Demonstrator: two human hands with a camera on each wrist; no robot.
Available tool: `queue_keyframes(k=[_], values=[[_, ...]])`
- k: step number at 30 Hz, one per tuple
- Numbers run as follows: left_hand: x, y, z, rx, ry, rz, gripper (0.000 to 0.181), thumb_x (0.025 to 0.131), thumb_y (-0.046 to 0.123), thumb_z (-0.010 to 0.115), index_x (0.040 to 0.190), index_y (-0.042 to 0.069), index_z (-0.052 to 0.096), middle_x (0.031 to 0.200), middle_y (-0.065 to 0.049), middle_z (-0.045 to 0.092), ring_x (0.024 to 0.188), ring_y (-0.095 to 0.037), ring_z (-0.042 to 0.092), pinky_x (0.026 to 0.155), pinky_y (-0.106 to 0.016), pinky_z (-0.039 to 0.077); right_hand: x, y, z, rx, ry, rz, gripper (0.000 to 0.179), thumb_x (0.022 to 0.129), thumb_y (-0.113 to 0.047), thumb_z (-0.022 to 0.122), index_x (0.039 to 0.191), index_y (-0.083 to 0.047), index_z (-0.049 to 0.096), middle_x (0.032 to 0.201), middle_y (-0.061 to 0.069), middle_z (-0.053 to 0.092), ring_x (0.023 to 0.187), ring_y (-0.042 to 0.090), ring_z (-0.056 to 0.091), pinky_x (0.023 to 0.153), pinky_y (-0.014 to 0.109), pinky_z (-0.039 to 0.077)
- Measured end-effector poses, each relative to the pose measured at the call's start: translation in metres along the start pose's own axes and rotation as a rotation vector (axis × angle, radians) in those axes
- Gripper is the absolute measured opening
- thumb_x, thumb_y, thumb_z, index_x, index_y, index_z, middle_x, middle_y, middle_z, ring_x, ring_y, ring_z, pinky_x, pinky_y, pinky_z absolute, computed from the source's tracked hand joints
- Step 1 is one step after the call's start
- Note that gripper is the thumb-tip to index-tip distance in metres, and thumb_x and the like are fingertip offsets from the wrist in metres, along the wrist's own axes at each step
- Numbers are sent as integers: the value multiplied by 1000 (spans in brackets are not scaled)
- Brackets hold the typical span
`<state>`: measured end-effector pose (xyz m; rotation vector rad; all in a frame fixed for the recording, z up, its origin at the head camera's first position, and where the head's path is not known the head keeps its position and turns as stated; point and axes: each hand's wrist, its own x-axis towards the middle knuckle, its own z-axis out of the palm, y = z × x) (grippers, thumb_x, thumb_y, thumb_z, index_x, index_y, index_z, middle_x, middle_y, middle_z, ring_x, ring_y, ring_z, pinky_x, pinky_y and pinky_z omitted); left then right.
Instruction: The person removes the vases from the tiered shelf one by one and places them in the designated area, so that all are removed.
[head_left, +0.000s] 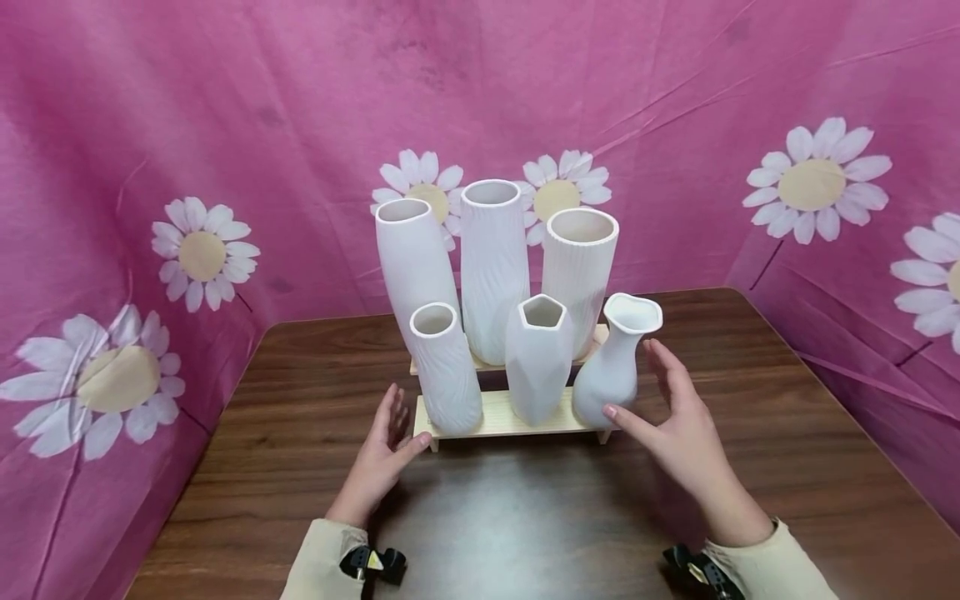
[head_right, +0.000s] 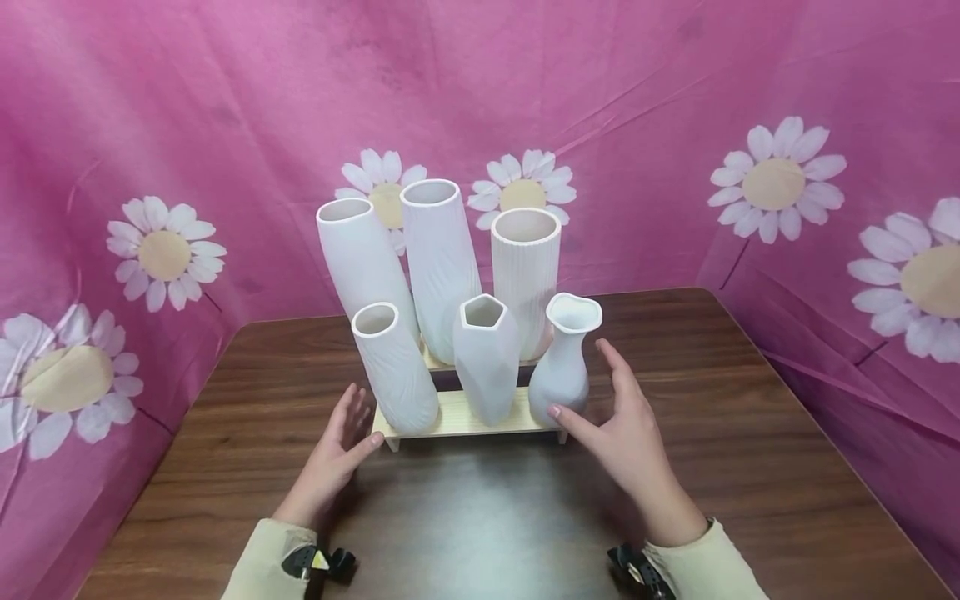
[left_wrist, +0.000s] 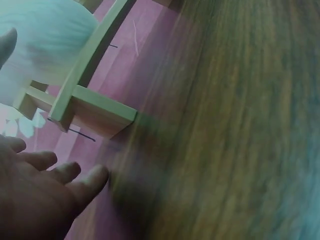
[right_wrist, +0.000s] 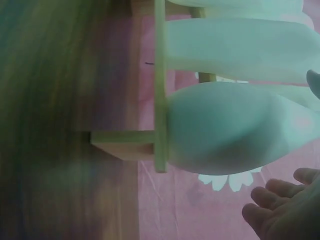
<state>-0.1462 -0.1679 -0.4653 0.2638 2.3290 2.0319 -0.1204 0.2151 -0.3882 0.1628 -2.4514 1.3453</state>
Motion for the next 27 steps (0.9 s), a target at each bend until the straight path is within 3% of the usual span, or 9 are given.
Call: queue_keyframes(k=[3, 12, 16, 21, 27], values=[[2, -3, 1, -39, -18, -27, 94, 93, 6, 70, 160, 1, 3, 164, -26, 9, 149, -43, 15, 114, -56, 25, 3, -3, 2, 27, -1, -10, 97, 79, -14, 87, 156, -9, 29, 152, 22, 42, 139, 43, 38, 110, 63, 30], [13, -11, 5, -11, -39, -78, 108, 85, 7, 80, 160, 5, 3, 162, -26, 19, 147, -43, 23, 115, -60, 24, 22, -13, 0, 110, -6, -20, 92, 78, -9, 87, 153, -6, 34, 148, 18, 45, 137, 42, 41, 112, 61, 31], [19, -14, 5, 30, -59, -99, 111, 82, 9, 84, 160, 5, 5, 162, -24, 23, 148, -40, 23, 116, -56, 24, 29, -19, -5, 126, -16, -15, 89, 78, -6, 86, 152, -9, 36, 139, 13, 52, 129, 29, 51, 111, 46, 39], [23, -16, 6, 55, -69, -86, 110, 79, 7, 85, 160, 3, 11, 161, -18, 29, 145, -34, 31, 114, -46, 32, 39, -27, -11, 114, 16, -28, 76, 79, -6, 85, 144, -7, 47, 121, 4, 62, 107, 5, 60, 93, 17, 49], [26, -20, 4, 52, -79, -58, 100, 79, 2, 83, 158, 2, 21, 151, -20, 44, 132, -31, 48, 99, -25, 45, 43, -29, -13, 75, 63, -37, 42, 81, -8, 84, 118, -1, 66, 88, -3, 66, 78, 9, 63, 70, 16, 51]])
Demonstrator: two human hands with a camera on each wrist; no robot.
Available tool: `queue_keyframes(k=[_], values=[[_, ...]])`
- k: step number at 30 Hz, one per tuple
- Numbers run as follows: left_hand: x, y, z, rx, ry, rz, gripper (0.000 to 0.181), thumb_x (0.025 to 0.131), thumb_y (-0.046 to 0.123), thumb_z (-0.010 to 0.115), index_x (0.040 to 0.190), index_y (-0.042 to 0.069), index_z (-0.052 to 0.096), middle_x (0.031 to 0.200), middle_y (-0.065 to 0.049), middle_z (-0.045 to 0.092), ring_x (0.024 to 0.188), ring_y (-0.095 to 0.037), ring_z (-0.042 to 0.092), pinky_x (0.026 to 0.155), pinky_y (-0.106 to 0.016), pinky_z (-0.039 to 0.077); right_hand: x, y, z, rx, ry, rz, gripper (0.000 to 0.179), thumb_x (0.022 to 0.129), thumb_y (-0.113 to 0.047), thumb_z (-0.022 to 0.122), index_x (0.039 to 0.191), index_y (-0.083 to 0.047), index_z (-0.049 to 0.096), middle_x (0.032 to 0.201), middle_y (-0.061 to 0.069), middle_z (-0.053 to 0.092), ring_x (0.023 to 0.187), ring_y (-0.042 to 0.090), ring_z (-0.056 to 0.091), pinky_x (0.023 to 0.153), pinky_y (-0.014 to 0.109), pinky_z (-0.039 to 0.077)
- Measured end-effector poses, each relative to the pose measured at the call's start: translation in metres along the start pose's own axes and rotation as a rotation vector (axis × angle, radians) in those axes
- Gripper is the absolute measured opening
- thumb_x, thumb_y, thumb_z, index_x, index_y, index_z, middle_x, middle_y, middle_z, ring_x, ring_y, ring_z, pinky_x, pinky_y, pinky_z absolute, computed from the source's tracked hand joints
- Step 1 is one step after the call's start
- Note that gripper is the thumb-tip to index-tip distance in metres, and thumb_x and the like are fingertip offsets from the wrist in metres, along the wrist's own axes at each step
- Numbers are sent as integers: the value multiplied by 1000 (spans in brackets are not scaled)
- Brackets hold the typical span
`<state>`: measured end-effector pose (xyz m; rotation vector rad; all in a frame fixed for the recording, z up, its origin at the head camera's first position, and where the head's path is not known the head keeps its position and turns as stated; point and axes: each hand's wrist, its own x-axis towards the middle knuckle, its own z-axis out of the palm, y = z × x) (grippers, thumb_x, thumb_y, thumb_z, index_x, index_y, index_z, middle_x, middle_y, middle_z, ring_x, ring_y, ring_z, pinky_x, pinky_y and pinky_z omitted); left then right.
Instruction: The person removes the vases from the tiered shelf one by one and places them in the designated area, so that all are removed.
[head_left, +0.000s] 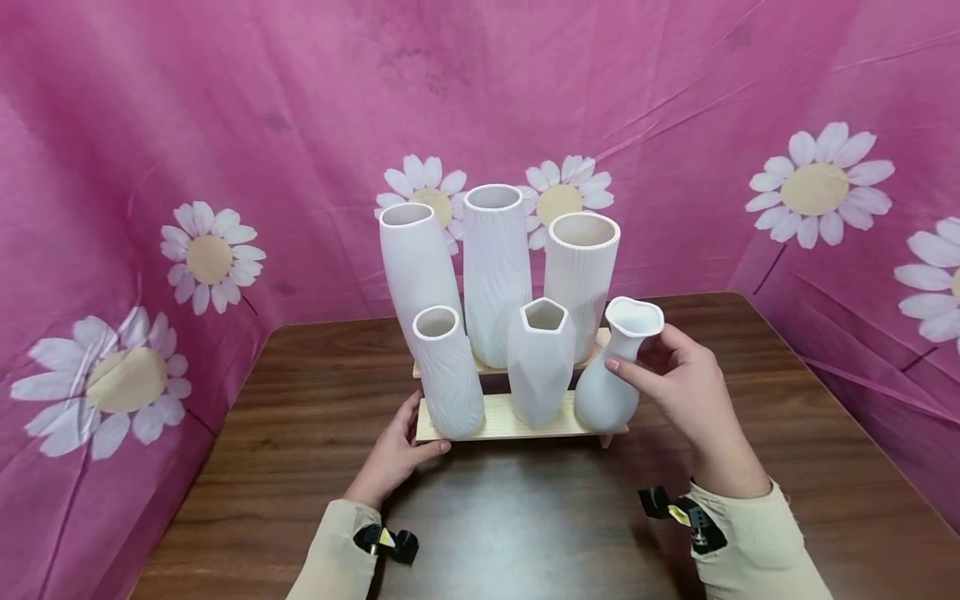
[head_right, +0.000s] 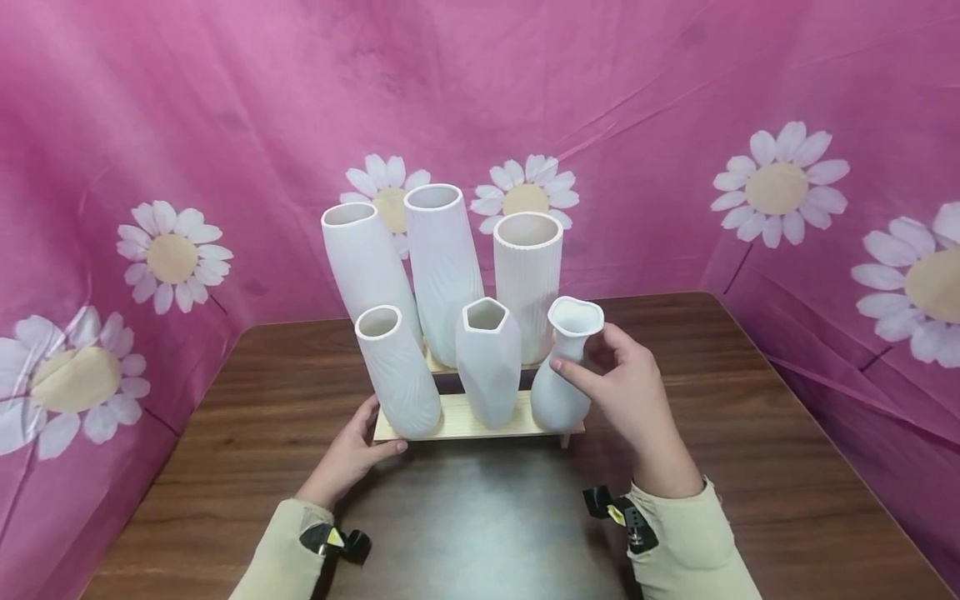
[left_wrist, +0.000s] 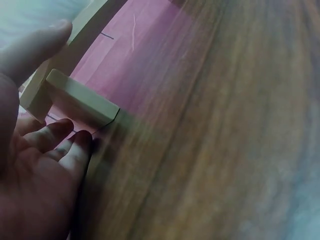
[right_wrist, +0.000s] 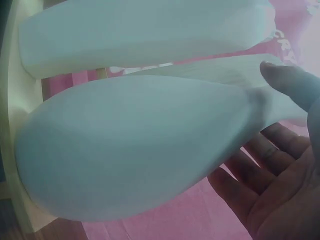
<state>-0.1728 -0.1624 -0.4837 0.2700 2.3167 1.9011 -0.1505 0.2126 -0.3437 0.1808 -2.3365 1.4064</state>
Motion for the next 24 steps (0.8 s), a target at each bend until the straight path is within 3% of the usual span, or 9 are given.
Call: queue_keyframes(k=[5, 9, 15, 24], values=[[0, -4, 1, -16, 21, 41, 91, 82, -1, 80, 155, 0, 27, 144, -23, 51, 121, -26, 56, 91, -21, 49, 0, 2, 1, -44, -2, 13, 30, 83, -13, 83, 108, -1, 70, 84, 0, 67, 73, 10, 64, 65, 17, 51], [-1, -5, 2, -25, 26, 36, 90, 82, -1, 80, 155, 1, 27, 141, -22, 54, 117, -21, 58, 90, -21, 50, 0, 3, 2, -54, 11, 19, 28, 83, -15, 83, 106, -1, 72, 83, 0, 69, 74, 6, 64, 66, 16, 51], [-4, -5, 3, -57, 47, 1, 90, 82, -5, 79, 155, 3, 28, 141, -21, 55, 116, -20, 59, 89, -21, 51, 0, 3, 4, -9, 26, 11, 30, 83, -12, 83, 108, -1, 72, 84, -8, 70, 76, 4, 65, 68, 15, 52], [-2, -5, 3, -36, 35, 51, 88, 82, -3, 79, 154, 0, 29, 138, -24, 57, 108, -14, 61, 86, -22, 52, -2, -2, -3, 9, 108, 33, 33, 83, -9, 83, 112, 1, 72, 86, -17, 69, 79, -1, 66, 69, 13, 52]])
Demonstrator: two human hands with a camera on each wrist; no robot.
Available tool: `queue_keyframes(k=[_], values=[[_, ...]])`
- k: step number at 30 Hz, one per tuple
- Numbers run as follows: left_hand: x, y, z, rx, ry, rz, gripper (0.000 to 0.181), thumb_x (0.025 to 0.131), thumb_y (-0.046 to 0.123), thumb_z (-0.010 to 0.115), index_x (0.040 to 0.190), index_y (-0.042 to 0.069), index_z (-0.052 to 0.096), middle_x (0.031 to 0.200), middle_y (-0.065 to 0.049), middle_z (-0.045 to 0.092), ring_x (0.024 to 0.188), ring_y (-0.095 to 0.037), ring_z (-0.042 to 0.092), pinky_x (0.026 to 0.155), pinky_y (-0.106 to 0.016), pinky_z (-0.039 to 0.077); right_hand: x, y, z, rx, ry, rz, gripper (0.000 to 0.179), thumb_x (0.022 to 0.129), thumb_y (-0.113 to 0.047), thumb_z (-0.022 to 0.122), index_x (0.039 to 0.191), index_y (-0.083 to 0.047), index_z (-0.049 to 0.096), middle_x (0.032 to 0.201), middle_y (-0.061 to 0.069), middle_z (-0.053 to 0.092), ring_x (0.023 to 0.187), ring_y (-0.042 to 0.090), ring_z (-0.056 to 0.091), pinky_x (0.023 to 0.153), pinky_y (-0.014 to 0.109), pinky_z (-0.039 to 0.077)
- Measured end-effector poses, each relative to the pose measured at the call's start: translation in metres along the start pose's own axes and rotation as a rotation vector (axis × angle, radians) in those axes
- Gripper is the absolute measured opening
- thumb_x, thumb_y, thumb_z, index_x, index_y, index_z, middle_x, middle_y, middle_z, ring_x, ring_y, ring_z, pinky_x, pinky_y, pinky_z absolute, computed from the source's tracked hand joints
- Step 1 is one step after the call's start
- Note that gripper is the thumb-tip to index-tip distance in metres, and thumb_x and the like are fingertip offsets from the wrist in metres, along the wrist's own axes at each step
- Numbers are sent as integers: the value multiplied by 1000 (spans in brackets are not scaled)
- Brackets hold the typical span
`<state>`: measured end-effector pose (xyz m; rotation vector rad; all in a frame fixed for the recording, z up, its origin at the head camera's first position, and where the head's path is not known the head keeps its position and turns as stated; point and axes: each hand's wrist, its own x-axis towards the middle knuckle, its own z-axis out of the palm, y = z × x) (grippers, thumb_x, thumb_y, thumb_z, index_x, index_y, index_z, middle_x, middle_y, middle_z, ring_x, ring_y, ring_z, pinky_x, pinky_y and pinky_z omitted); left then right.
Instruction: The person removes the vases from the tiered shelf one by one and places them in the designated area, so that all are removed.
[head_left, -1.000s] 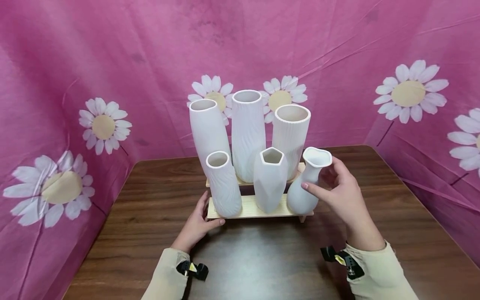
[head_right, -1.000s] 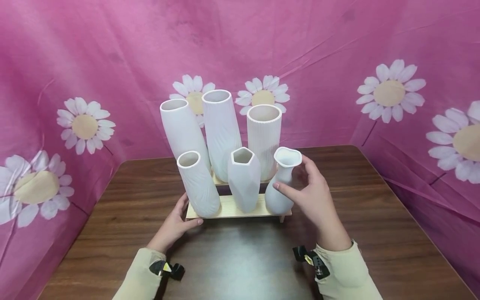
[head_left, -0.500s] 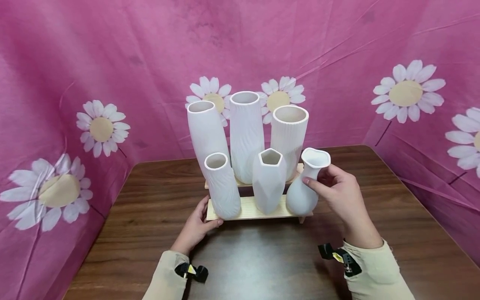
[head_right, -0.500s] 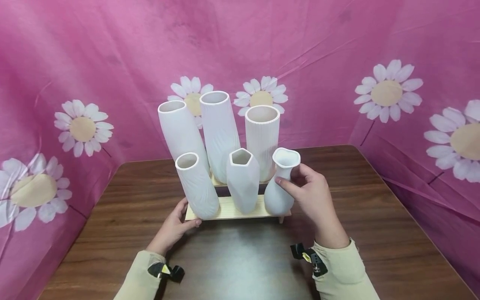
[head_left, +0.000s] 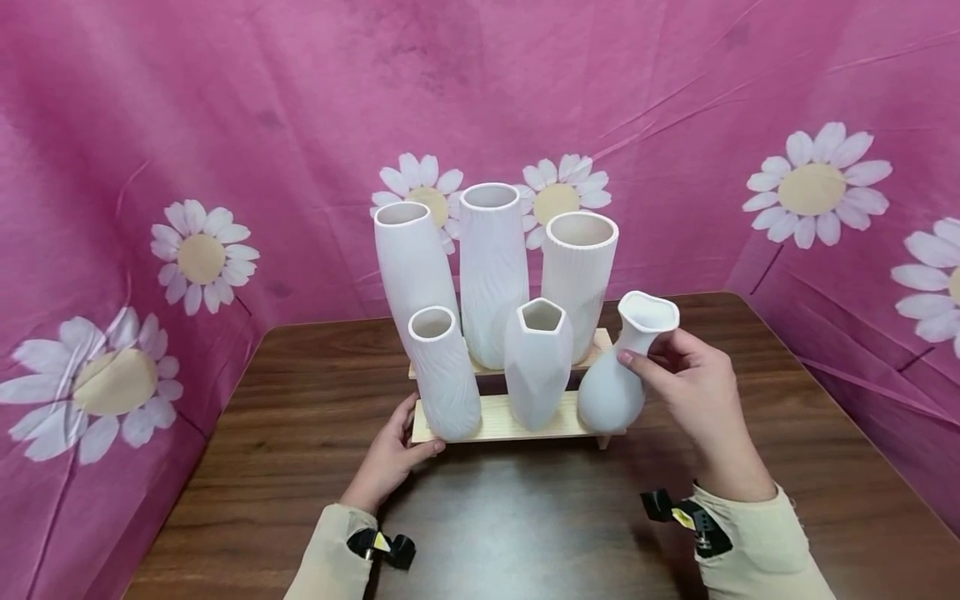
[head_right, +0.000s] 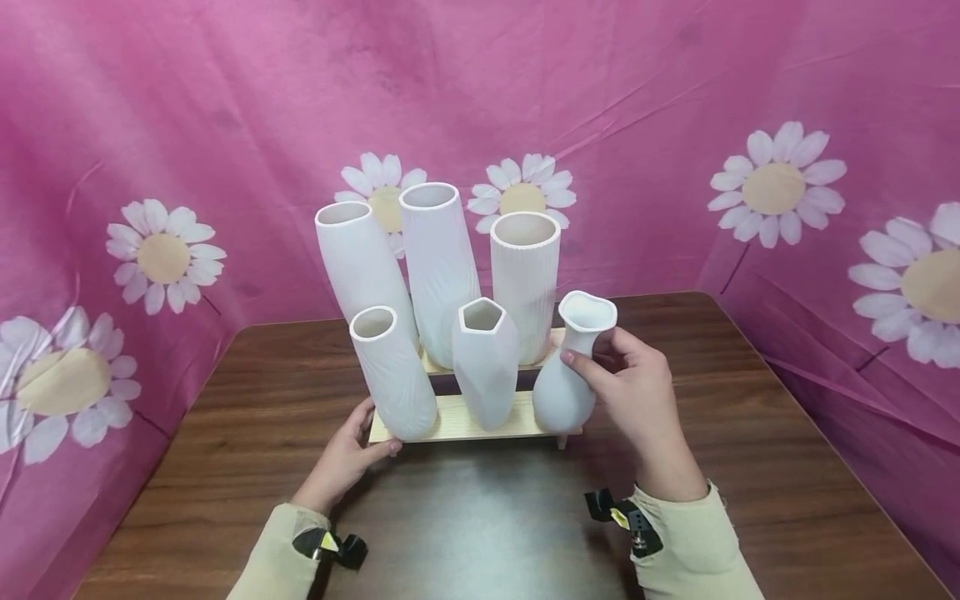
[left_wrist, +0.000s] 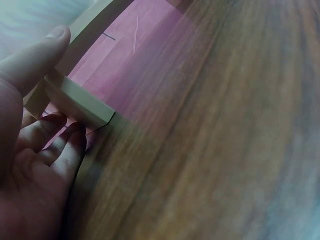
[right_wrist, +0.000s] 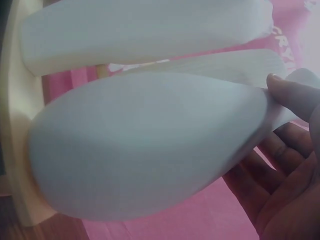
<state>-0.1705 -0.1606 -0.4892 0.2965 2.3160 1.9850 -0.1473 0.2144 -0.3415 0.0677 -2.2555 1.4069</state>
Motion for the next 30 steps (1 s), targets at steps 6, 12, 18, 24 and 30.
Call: queue_keyframes(k=[6, 12, 18, 24, 30], values=[[1, 1, -1, -8, 5, -39, 89, 81, -5, 80, 155, 4, 30, 137, -21, 58, 107, -15, 62, 86, -22, 52, 3, 2, -9, 39, 42, 15, 32, 82, -5, 83, 112, 1, 72, 85, -20, 69, 79, 0, 66, 69, 12, 52], [2, 1, -1, -15, 0, -36, 88, 81, -6, 79, 155, 3, 30, 136, -21, 58, 105, -14, 62, 84, -22, 53, 9, 9, -18, 44, 103, 86, 30, 82, -6, 83, 110, -5, 74, 84, -19, 69, 79, 1, 65, 67, 13, 51], [2, 0, -2, -20, -8, -40, 89, 82, -6, 78, 155, 5, 30, 135, -21, 59, 103, -13, 62, 83, -22, 52, 16, 16, -26, 28, 169, 138, 27, 81, -7, 84, 107, -11, 75, 80, -19, 68, 76, 1, 63, 65, 12, 50], [3, 2, -1, -14, 1, -31, 88, 82, -6, 79, 155, 5, 31, 135, -20, 59, 104, -13, 62, 83, -22, 52, 24, 24, -33, 17, 227, 140, 28, 81, -9, 84, 107, -6, 75, 80, -20, 67, 76, 2, 62, 65, 11, 49], [1, 0, -1, 1, -2, -42, 89, 82, -2, 80, 155, 4, 30, 139, -19, 57, 108, -13, 61, 87, -22, 51, 36, 40, -37, -39, 216, 132, 27, 81, -15, 84, 104, -5, 74, 77, -23, 64, 74, -1, 60, 62, 10, 47]])
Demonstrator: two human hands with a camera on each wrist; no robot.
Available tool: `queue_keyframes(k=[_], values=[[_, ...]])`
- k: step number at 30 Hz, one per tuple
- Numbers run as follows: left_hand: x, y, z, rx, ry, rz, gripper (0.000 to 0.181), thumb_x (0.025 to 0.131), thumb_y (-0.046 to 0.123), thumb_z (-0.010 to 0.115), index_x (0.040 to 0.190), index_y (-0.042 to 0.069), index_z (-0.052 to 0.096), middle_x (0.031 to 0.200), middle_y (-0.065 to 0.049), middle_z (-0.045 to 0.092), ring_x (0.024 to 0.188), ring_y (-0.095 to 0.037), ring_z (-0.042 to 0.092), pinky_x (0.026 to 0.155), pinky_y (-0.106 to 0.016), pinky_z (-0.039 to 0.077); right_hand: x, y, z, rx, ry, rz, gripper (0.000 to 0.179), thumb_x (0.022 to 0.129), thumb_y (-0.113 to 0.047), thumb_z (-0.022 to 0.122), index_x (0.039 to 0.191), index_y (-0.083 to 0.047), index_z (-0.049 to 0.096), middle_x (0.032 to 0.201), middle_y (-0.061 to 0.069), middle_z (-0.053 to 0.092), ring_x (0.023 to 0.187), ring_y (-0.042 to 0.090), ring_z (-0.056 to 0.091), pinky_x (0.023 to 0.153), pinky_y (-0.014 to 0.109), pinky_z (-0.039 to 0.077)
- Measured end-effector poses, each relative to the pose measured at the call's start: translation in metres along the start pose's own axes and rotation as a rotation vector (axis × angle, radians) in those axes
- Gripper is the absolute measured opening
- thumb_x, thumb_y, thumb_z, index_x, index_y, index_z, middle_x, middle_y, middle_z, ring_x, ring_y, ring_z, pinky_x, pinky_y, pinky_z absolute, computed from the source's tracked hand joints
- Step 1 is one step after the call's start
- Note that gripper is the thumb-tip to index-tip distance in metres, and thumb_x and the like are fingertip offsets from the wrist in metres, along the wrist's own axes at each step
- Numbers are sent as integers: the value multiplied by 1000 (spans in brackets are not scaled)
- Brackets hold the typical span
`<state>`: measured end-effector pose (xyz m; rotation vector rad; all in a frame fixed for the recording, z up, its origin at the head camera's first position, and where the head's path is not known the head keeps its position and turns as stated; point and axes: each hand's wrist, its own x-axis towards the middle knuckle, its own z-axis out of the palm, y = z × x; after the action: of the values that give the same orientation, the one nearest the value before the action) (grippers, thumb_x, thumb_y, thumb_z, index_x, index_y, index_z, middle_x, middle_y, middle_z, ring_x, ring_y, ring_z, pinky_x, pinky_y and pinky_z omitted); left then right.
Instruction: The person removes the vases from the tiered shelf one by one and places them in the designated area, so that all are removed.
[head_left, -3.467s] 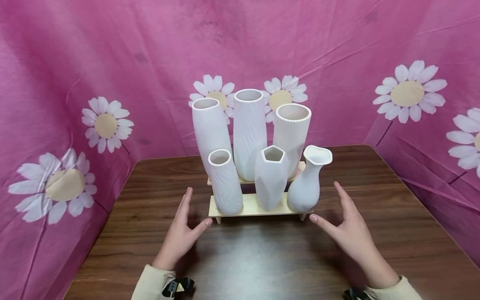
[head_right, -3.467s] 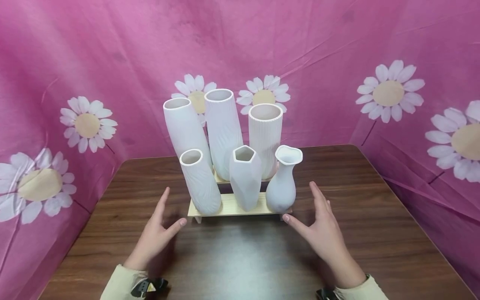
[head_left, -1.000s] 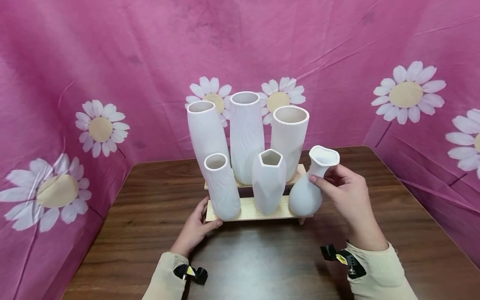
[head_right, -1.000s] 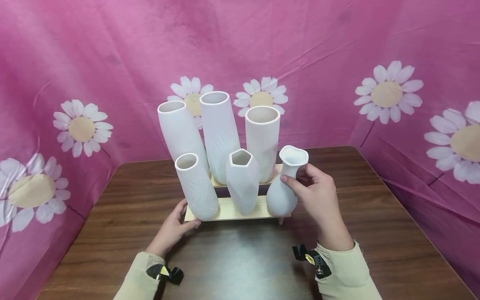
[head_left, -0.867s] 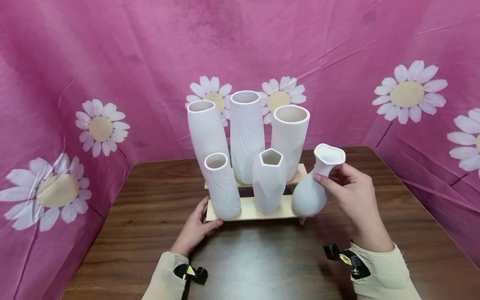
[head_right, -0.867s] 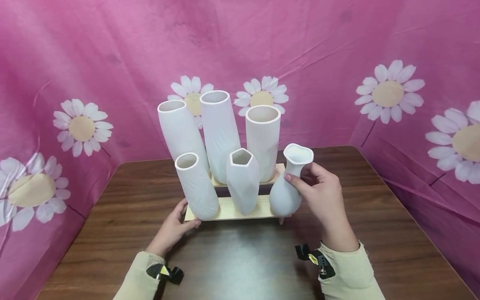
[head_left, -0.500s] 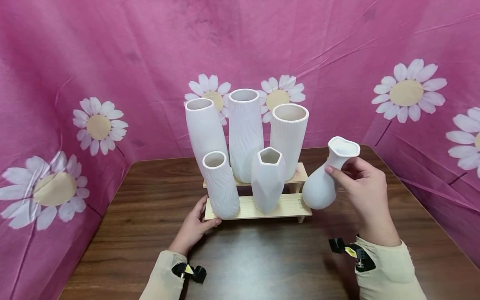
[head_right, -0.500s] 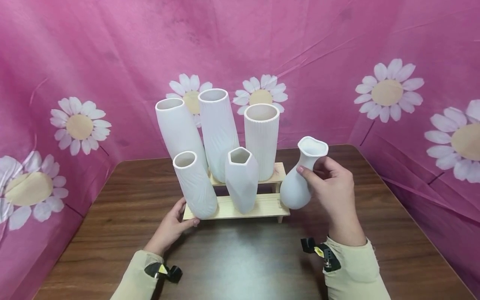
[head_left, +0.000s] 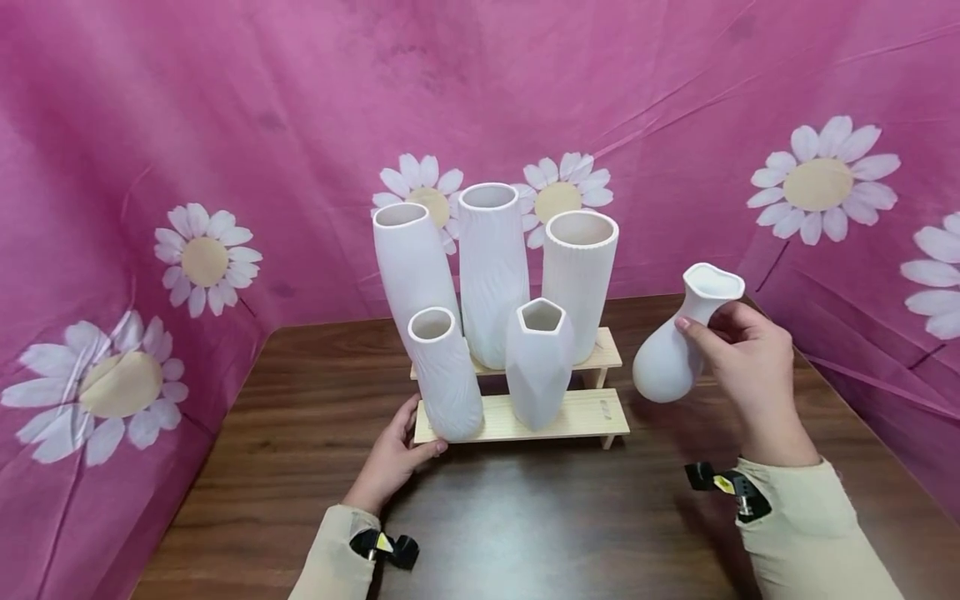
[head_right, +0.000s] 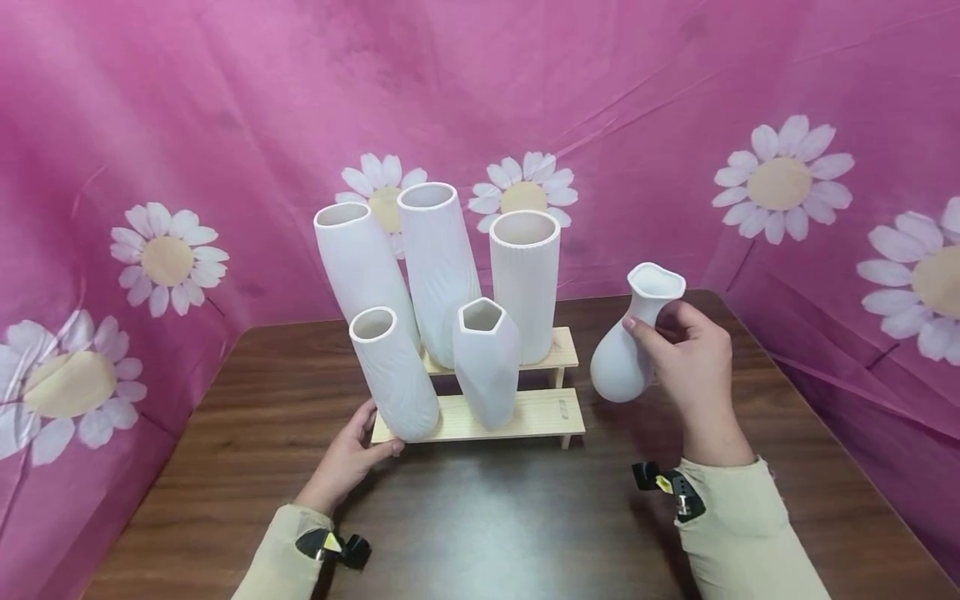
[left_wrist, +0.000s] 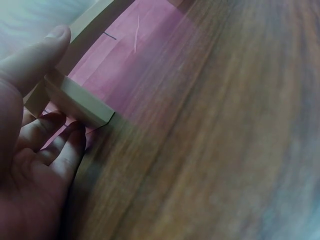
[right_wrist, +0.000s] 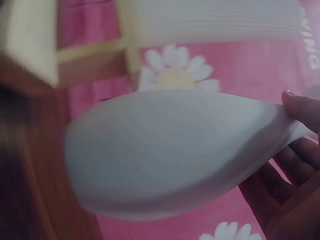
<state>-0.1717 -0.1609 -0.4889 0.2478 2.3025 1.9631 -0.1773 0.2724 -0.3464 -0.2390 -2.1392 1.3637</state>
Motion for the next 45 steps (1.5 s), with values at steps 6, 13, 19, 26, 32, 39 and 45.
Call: queue_keyframes(k=[6, 13, 19, 26, 32, 39, 45], values=[[0, -1, 0, -15, 20, 0, 89, 81, -4, 80, 155, 4, 31, 135, -20, 59, 105, -14, 62, 85, -22, 51, 21, 17, 1, -114, -36, -64, 29, 83, -21, 83, 101, -2, 71, 73, -27, 58, 75, -1, 55, 62, 10, 43], [0, -2, 1, -21, 15, -4, 89, 81, -4, 80, 155, 4, 31, 135, -21, 59, 105, -13, 62, 85, -22, 51, 43, 36, -2, -192, -74, -87, 33, 86, -27, 80, 101, 1, 71, 72, -28, 55, 75, -2, 53, 63, 11, 41], [0, -2, 0, -25, 10, 9, 88, 82, -2, 81, 154, 2, 31, 137, -21, 58, 106, -13, 61, 85, -22, 51, 62, 49, -2, -261, -76, -83, 35, 88, -31, 78, 99, 1, 70, 67, -30, 52, 72, -3, 50, 61, 15, 40], [0, -3, -1, -20, 12, 4, 90, 81, -4, 80, 155, 3, 30, 138, -20, 58, 107, -13, 61, 86, -22, 51, 81, 59, 4, -322, -48, -52, 40, 89, -35, 77, 108, -1, 71, 76, -16, 60, 73, -4, 48, 62, 12, 39], [0, -3, 0, 11, 7, 27, 87, 82, -2, 80, 154, 3, 32, 138, -19, 58, 109, -14, 60, 88, -22, 51, 95, 66, 6, -357, -29, -8, 43, 90, -38, 74, 110, 0, 70, 84, -1, 64, 75, -1, 48, 63, 12, 39], [0, -3, 2, -2, 13, 15, 86, 82, -3, 79, 154, 4, 33, 140, -20, 57, 111, -18, 59, 88, -22, 51, 107, 76, 3, -384, -19, 46, 46, 92, -42, 70, 113, 0, 67, 90, 5, 64, 83, 11, 51, 65, 17, 40], [0, -2, 1, 5, 18, 2, 86, 82, -2, 80, 155, 5, 33, 141, -18, 56, 115, -20, 58, 89, -22, 50, 116, 84, 0, -385, 6, 85, 49, 91, -44, 69, 113, -1, 67, 77, -13, 58, 86, 15, 51, 70, 23, 40]])
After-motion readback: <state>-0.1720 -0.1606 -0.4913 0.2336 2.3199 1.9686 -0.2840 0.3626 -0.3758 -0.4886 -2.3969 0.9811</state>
